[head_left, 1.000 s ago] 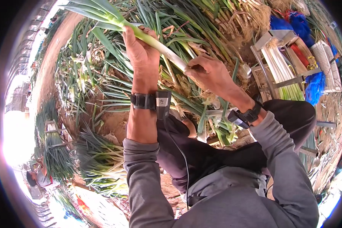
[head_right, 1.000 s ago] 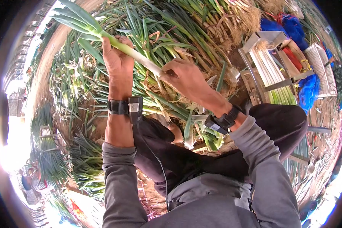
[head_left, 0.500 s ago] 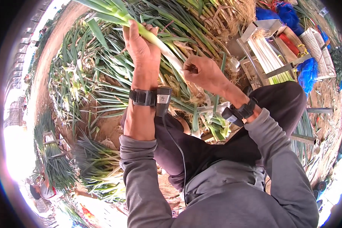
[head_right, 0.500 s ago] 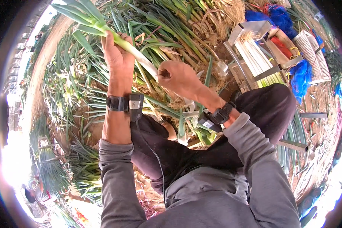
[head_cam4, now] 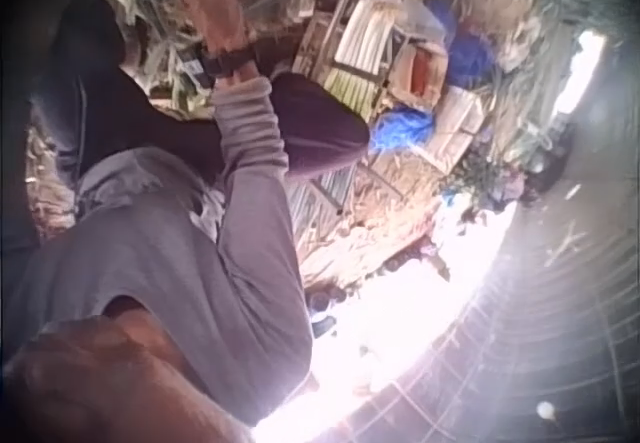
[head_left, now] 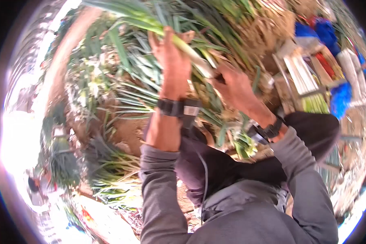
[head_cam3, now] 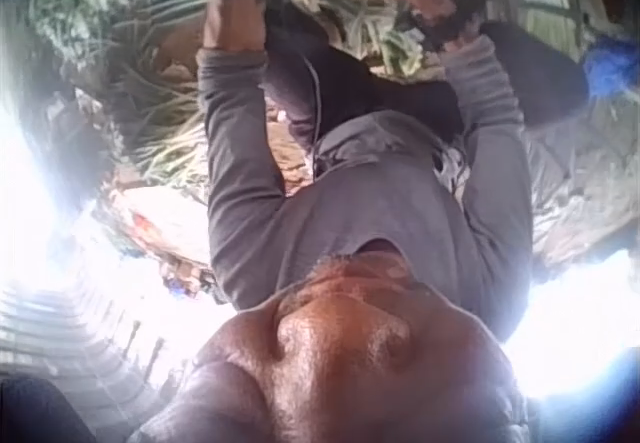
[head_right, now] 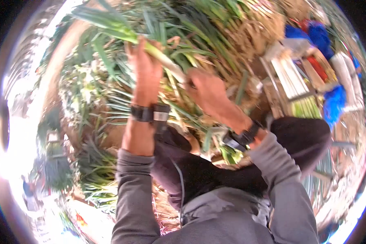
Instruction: Bundling and trimming green onions using a manual bundling jig and ties.
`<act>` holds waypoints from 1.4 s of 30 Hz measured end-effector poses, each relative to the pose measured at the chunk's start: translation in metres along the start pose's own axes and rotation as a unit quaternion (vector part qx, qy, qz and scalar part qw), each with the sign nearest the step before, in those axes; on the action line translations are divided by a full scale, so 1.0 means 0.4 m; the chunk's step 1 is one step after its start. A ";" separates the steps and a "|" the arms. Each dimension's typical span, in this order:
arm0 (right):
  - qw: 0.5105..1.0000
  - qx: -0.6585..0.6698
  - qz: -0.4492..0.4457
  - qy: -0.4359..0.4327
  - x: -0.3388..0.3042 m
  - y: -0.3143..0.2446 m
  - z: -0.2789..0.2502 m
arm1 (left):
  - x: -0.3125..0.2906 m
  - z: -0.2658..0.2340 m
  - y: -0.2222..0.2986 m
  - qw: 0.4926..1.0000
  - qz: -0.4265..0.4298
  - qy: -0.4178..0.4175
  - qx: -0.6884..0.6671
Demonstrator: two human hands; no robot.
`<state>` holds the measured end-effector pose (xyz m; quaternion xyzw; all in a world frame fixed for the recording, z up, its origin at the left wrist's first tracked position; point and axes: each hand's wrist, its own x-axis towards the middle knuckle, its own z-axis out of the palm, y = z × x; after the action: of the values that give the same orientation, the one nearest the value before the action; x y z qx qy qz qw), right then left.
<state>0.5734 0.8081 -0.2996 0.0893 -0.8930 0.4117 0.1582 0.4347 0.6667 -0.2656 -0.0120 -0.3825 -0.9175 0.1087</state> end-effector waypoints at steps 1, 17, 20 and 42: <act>1.000 -0.017 0.019 -0.019 -0.013 0.014 0.010 | -0.017 -0.008 -0.012 0.999 -0.011 -0.001 0.035; 0.958 -0.125 -0.253 -0.040 -0.015 -0.066 -0.001 | -0.016 -0.026 0.042 0.999 0.010 0.026 -0.029; 0.980 0.174 -0.076 -0.060 -0.033 -0.103 -0.042 | -0.007 -0.043 0.059 0.998 0.016 0.016 -0.056; 0.958 0.205 0.147 -0.136 -0.303 -0.036 -0.243 | 0.045 -0.133 0.101 0.994 0.052 0.093 0.012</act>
<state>0.7110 0.8766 -0.2730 0.0427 -0.8058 0.5886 -0.0488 0.4287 0.5982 -0.2732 0.0547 -0.3803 -0.9032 0.1912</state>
